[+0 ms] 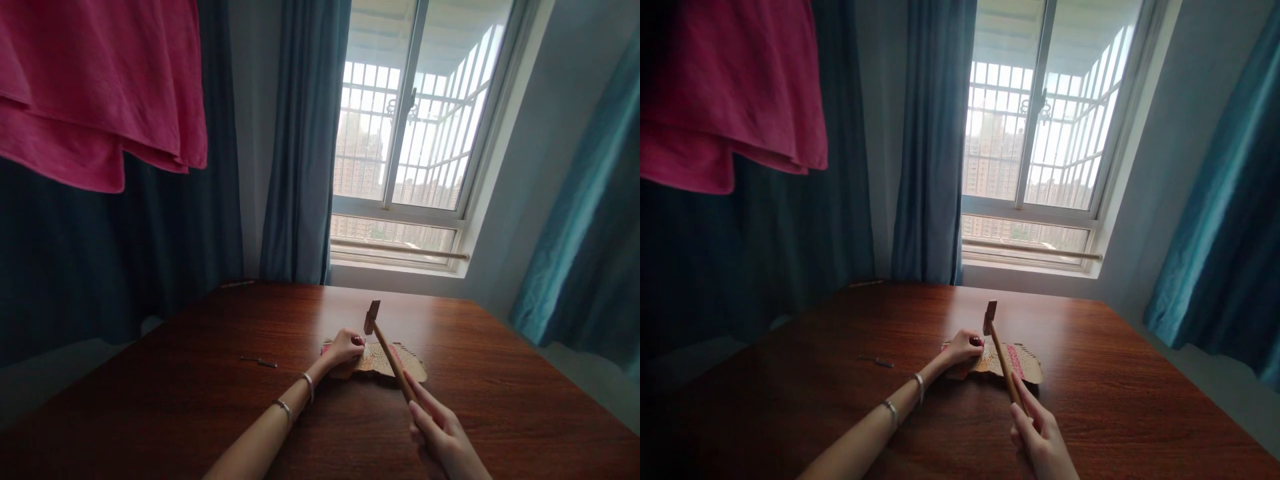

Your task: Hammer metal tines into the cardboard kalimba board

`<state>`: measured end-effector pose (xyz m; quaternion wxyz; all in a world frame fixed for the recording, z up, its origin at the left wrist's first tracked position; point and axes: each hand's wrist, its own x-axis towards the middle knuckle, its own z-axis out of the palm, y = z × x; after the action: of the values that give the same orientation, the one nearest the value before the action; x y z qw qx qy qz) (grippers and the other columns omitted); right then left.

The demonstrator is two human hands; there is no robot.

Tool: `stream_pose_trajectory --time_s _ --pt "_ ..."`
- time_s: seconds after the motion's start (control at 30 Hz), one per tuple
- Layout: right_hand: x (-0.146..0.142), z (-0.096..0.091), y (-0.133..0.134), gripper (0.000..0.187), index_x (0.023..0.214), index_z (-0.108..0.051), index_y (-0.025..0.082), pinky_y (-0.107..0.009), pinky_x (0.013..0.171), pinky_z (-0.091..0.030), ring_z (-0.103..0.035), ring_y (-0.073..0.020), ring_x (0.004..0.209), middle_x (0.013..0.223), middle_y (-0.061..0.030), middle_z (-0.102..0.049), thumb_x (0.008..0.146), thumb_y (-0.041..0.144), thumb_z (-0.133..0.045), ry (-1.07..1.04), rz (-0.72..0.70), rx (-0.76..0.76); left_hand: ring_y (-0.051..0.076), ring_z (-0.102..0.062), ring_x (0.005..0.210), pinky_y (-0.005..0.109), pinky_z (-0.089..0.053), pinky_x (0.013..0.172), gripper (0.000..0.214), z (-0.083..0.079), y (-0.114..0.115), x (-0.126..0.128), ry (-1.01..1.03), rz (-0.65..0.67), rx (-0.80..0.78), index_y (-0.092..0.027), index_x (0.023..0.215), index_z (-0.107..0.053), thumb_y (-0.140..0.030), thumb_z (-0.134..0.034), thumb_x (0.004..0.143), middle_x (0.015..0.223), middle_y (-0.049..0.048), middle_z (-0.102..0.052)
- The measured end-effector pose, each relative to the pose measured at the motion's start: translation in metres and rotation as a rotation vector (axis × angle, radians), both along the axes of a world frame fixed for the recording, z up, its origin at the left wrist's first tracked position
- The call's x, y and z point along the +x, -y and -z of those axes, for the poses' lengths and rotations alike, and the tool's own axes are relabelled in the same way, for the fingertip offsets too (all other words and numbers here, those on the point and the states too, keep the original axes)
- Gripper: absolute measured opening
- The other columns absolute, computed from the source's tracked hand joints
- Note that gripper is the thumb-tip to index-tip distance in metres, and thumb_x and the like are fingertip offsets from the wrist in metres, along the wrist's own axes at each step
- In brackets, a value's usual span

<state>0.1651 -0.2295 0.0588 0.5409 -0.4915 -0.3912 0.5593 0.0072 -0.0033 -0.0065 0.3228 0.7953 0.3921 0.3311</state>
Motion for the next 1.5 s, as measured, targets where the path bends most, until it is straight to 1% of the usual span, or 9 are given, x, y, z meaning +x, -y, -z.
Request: stream_pose_trajectory --time_s 0.1,0.27,0.4,0.57,0.7,0.83,1.07,1.37,1.5 --pt "0.0 -0.002 0.001 0.086 0.138 -0.021 0.019 -0.012 0.028 -0.012 -0.021 -0.0002 0.031 0.049 0.0089 -0.039 0.07 0.051 -0.06 0.025 -0.009 -0.042 0.012 -0.055 0.064 0.018 -0.038 0.057 0.02 -0.001 0.001 0.0 -0.011 0.003 -0.015 -0.013 0.073 -0.068 -0.022 -0.053 0.062 0.068 0.0008 -0.065" --pt "-0.003 -0.002 0.0 0.083 0.137 -0.027 0.019 -0.011 0.029 -0.012 -0.02 0.0002 0.032 0.049 0.0098 -0.037 0.069 0.052 -0.061 0.016 0.026 0.014 0.013 -0.056 0.065 0.019 -0.038 0.058 0.019 -0.006 0.005 0.0 -0.024 -0.015 -0.033 -0.012 0.073 -0.067 -0.023 -0.054 0.063 0.069 0.0015 -0.066" --pt "-0.006 -0.001 -0.002 0.084 0.135 -0.031 0.016 -0.011 0.029 -0.011 -0.02 -0.0001 0.032 0.047 0.0098 -0.037 0.066 0.053 -0.063 0.039 0.027 -0.009 0.013 -0.056 0.065 0.019 -0.038 0.057 0.018 -0.008 0.007 0.001 -0.038 -0.032 -0.049 -0.013 0.073 -0.067 -0.022 -0.055 0.063 0.069 0.0013 -0.066" --pt "-0.008 -0.005 0.001 0.085 0.138 -0.023 0.017 -0.011 0.026 -0.008 -0.017 0.001 0.029 0.048 0.0093 -0.039 0.07 0.051 -0.061 0.004 -0.005 0.0 0.013 -0.055 0.065 0.019 -0.038 0.058 0.016 -0.008 0.006 0.0 -0.035 -0.031 -0.027 -0.013 0.072 -0.066 -0.022 -0.055 0.062 0.068 0.0009 -0.065" --pt "-0.008 0.001 0.003 0.088 0.139 -0.019 0.017 -0.011 0.024 -0.01 -0.018 0.0007 0.027 0.048 0.0098 -0.04 0.07 0.052 -0.06 0.011 0.003 0.012 0.013 -0.055 0.064 0.018 -0.037 0.057 0.018 -0.005 0.004 -0.001 -0.03 -0.019 -0.006 -0.013 0.071 -0.066 -0.021 -0.054 0.062 0.067 0.0004 -0.064" --pt "-0.007 0.008 0.001 0.086 0.139 -0.018 0.017 -0.011 0.024 -0.014 -0.018 0.0 0.029 0.047 0.0108 -0.037 0.072 0.053 -0.058 0.029 0.03 0.038 0.012 -0.054 0.064 0.018 -0.037 0.056 0.018 -0.004 0.003 0.0 -0.029 -0.022 -0.017 -0.012 0.071 -0.067 -0.021 -0.054 0.062 0.067 0.0002 -0.064" --pt "-0.005 -0.002 0.003 0.084 0.138 -0.02 0.018 -0.012 0.025 -0.012 -0.016 0.0008 0.029 0.048 0.0109 -0.037 0.072 0.051 -0.059 0.03 0.029 0.033 0.013 -0.055 0.067 0.019 -0.039 0.058 0.025 -0.002 0.0 0.002 0.058 0.01 -0.055 -0.01 0.079 -0.068 -0.026 -0.056 0.064 0.072 0.0029 -0.066" --pt "-0.01 0.006 0.003 0.088 0.138 -0.022 0.015 -0.012 0.026 -0.01 -0.014 0.0004 0.03 0.047 0.0098 -0.038 0.069 0.056 -0.059 0.081 0.017 0.025 0.013 -0.054 0.066 0.019 -0.037 0.057 0.023 -0.002 0.0 0.001 0.048 -0.008 -0.051 -0.01 0.073 -0.067 -0.028 -0.056 0.064 0.067 0.0021 -0.064" --pt "-0.012 0.005 0.001 0.091 0.139 -0.018 0.015 -0.012 0.028 -0.011 -0.015 -0.0001 0.031 0.046 0.0108 -0.035 0.069 0.055 -0.06 0.041 0.007 0.032 0.013 -0.054 0.064 0.019 -0.036 0.055 0.022 -0.002 0.0 0.001 0.059 -0.011 -0.058 -0.009 0.069 -0.067 -0.028 -0.056 0.064 0.067 0.0026 -0.065"
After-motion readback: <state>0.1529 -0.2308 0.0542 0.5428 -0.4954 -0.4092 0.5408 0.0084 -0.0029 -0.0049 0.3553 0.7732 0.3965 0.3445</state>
